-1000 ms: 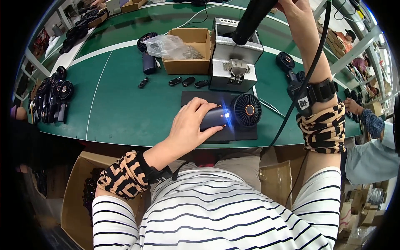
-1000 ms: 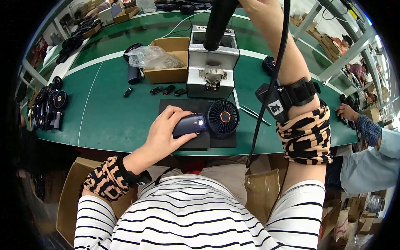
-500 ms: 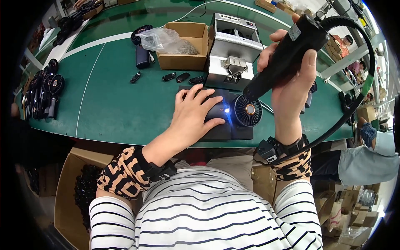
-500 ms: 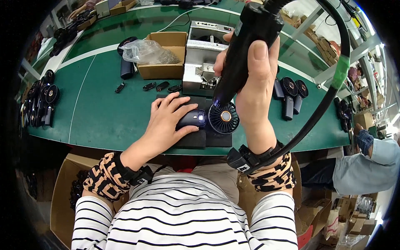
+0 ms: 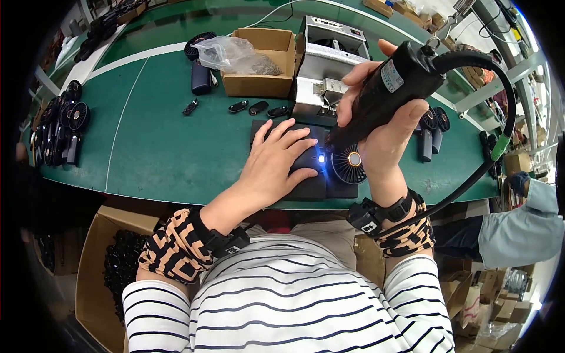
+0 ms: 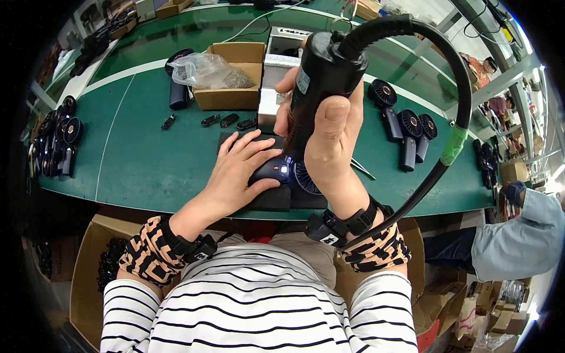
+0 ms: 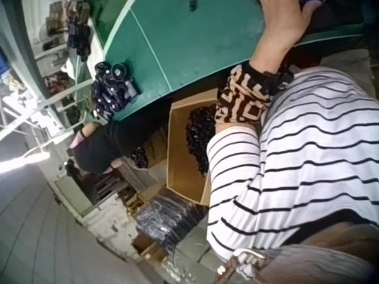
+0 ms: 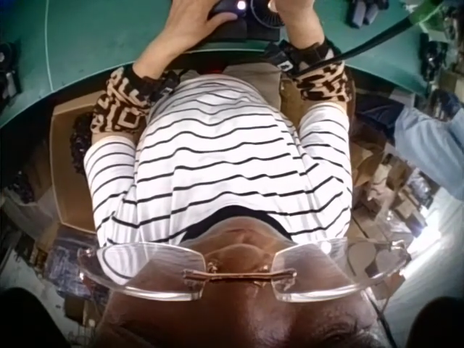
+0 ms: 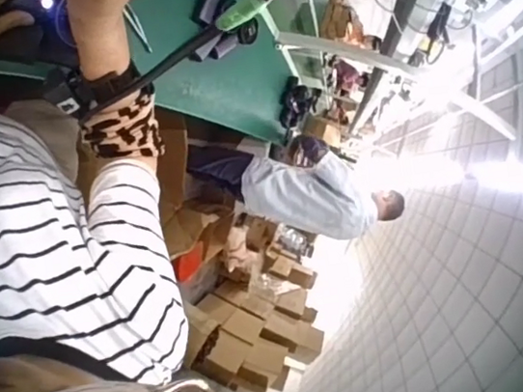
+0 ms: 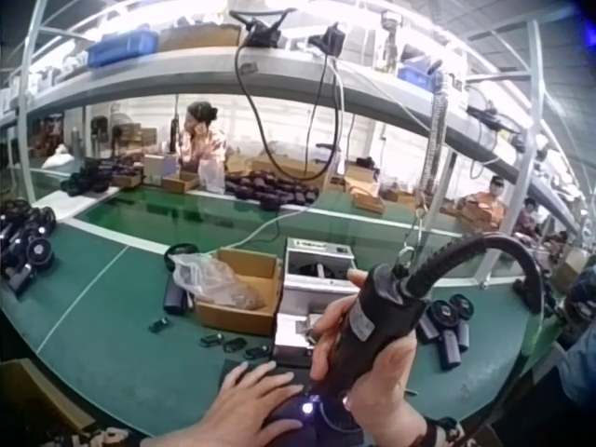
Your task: Assembling and testing portable hand-held fans on a factory assembly line.
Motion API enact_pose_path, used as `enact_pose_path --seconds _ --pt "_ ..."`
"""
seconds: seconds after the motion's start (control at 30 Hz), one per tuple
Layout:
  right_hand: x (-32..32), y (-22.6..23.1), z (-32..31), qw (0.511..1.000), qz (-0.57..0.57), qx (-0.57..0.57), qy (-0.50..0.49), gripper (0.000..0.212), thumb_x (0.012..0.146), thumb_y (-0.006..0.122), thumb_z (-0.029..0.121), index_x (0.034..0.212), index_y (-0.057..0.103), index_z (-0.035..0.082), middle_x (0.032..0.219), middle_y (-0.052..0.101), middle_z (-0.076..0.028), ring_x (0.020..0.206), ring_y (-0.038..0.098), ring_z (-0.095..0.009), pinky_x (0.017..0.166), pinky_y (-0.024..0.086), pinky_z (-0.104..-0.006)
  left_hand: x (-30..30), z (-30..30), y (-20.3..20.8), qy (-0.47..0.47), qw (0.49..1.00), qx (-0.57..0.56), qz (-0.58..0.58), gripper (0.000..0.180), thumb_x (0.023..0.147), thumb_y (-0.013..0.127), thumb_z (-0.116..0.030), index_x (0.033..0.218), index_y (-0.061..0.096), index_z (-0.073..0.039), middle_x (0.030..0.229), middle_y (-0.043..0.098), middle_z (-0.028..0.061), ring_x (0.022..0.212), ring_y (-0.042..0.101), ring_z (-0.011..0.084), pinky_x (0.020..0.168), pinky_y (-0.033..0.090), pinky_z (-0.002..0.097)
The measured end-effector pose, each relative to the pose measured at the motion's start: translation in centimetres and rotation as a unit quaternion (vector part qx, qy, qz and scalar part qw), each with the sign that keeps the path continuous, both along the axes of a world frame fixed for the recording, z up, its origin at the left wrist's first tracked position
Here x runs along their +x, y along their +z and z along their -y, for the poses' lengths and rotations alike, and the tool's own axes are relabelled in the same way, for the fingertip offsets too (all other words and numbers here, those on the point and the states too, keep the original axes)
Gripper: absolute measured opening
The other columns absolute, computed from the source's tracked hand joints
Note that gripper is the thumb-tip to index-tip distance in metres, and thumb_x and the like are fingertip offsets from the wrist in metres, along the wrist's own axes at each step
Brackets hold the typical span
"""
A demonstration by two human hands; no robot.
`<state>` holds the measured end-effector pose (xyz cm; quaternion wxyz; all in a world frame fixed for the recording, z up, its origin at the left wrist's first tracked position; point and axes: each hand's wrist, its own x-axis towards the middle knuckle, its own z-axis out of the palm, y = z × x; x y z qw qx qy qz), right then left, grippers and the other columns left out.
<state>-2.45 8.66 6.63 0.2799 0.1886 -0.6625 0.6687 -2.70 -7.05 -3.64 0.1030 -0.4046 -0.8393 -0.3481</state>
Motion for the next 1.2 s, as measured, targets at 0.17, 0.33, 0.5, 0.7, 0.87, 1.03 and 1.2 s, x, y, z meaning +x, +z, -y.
enact_pose_path --seconds 0.17,0.33,0.5,0.7,0.87,1.03,1.2 --pt "0.0 -1.0 -0.2 1.0 0.019 -0.019 0.006 0.1 0.077 0.041 0.083 0.134 0.034 0.001 0.086 0.054 -0.009 0.051 0.053 -0.013 0.045 0.043 -0.0234 0.1 0.0 0.1 0.0 1.0 -0.004 -0.001 0.046 0.078 0.073 -0.031 0.117 0.062 -0.008 0.127 0.054 0.008 0.129 0.04 0.0316 0.11 0.023 0.0514" --pt "0.2 -0.9 -0.2 0.999 0.026 -0.038 0.01 0.101 0.074 0.043 0.084 0.131 0.036 0.001 0.082 0.052 -0.007 0.049 0.053 -0.014 0.045 0.042 -0.0244 0.0 0.0 0.0 0.002 1.0 -0.001 -0.007 0.047 0.077 0.073 -0.031 0.117 0.062 -0.008 0.127 0.055 0.0077 0.128 0.041 0.0313 0.11 0.024 0.0515" --pt "0.4 -0.8 -0.4 0.999 0.027 -0.027 0.021 0.102 0.072 0.044 0.085 0.131 0.036 0.001 0.082 0.053 -0.008 0.049 0.052 -0.014 0.045 0.043 -0.0249 0.1 -0.1 -0.1 0.006 1.0 0.0 -0.017 0.047 0.077 0.074 -0.03 0.117 0.062 -0.008 0.127 0.055 0.0073 0.129 0.041 0.0311 0.11 0.025 0.0515" --pt "0.3 -0.8 -0.6 0.999 0.007 -0.023 0.03 0.102 0.074 0.042 0.084 0.132 0.035 0.001 0.085 0.054 -0.008 0.049 0.053 -0.014 0.044 0.043 -0.0251 0.2 0.0 -0.4 0.008 1.0 0.006 -0.015 0.049 0.077 0.074 -0.031 0.118 0.062 -0.008 0.128 0.055 0.0073 0.13 0.041 0.0309 0.11 0.024 0.0525" --pt "0.4 0.1 -0.9 1.0 -0.017 -0.001 0.027 0.101 0.077 0.041 0.083 0.135 0.033 0.0 0.087 0.055 -0.01 0.05 0.053 -0.013 0.044 0.044 -0.0245 0.4 -0.2 0.5 0.017 1.0 0.013 -0.016 0.049 0.075 0.076 -0.031 0.117 0.062 -0.01 0.125 0.056 0.0066 0.128 0.043 0.0298 0.108 0.023 0.0544" --pt "1.3 2.0 -0.2 0.998 -0.046 0.019 0.037 0.102 0.079 0.038 0.082 0.136 0.03 -0.001 0.089 0.057 -0.014 0.049 0.055 -0.015 0.043 0.045 -0.0247 -0.2 -1.8 1.0 0.001 0.996 0.089 -0.006 0.025 0.074 0.077 -0.025 0.093 0.071 -0.01 0.107 0.065 0.0039 0.116 0.054 0.0258 0.107 0.025 0.0533" --pt "3.0 2.4 -0.5 0.999 -0.033 0.018 0.03 0.103 0.077 0.037 0.083 0.137 0.03 -0.001 0.09 0.057 -0.015 0.049 0.055 -0.015 0.044 0.046 -0.0256 -0.5 -0.9 0.7 0.001 0.993 0.12 -0.004 0.012 0.074 0.076 -0.015 0.082 0.069 -0.01 0.096 0.07 0.0027 0.107 0.061 0.0227 0.106 0.03 0.0476"
